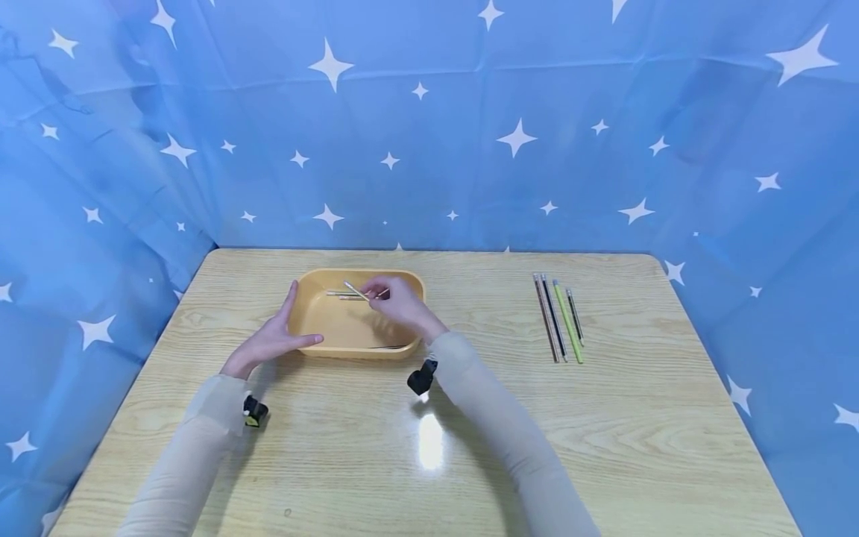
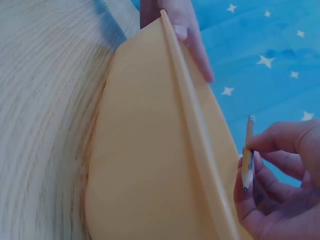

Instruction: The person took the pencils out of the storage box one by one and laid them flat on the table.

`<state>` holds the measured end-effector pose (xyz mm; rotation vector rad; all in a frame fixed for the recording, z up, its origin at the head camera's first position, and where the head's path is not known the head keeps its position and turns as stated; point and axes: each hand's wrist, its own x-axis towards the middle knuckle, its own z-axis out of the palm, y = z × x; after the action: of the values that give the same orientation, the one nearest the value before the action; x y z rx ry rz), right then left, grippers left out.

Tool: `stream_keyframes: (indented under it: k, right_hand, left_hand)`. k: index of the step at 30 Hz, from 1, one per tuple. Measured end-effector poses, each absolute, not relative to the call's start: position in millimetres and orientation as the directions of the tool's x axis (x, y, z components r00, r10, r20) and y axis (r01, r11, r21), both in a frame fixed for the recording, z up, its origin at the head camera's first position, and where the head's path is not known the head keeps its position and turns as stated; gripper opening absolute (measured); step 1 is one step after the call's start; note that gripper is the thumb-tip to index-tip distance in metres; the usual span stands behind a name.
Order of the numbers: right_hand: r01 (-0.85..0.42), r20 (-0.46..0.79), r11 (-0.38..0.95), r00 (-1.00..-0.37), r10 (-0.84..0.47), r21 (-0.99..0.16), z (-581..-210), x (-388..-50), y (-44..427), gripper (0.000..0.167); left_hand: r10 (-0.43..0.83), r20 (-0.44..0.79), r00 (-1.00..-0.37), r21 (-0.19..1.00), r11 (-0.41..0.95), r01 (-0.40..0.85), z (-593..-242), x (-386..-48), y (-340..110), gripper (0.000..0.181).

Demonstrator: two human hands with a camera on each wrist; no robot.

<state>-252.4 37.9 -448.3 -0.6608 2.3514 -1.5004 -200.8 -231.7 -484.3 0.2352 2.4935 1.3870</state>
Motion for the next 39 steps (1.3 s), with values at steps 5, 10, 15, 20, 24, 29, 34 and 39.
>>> stream_keyframes:
  k: [5,10,15,20,24,29,34,39]
  right_hand:
    - [-0.26,0.059,0.332,-0.858,-0.51,-0.906,-445,-251,48,0.024]
    - [-0.222,0.019,0.354,-0.869,-0.495,-0.909,-445,-249,58,0.025]
    - [-0.22,0.005,0.385,-0.873,-0.487,-0.896,-442,-247,69,0.025]
    - [-0.2,-0.013,0.39,-0.877,-0.481,-0.899,-440,-246,81,0.026]
    - [-0.215,0.001,0.395,-0.879,-0.476,-0.893,-437,-243,92,0.026]
    - [-0.241,0.03,0.383,-0.875,-0.483,-0.891,-436,-240,104,0.024]
    - [-0.254,0.047,0.361,-0.868,-0.494,-0.897,-440,-235,115,0.023]
    - [-0.233,0.029,0.366,-0.874,-0.485,-0.901,-445,-229,127,0.025]
  left_hand:
    - [0.269,-0.172,-0.948,0.847,0.532,-0.003,-483,-200,-231,0.122]
    - [0.268,-0.18,-0.947,0.844,0.537,-0.009,-483,-200,-231,0.123]
    - [0.268,-0.18,-0.947,0.844,0.536,-0.009,-483,-200,-232,0.123]
    - [0.264,-0.182,-0.947,0.841,0.54,-0.011,-482,-200,-233,0.122]
    - [0.27,-0.182,-0.946,0.844,0.536,-0.009,-483,-200,-233,0.122]
    - [0.267,-0.182,-0.946,0.838,0.545,-0.007,-483,-199,-233,0.122]
    - [0.267,-0.177,-0.947,0.839,0.544,-0.004,-482,-199,-232,0.122]
    - [0.27,-0.178,-0.946,0.845,0.535,-0.006,-481,-199,-231,0.122]
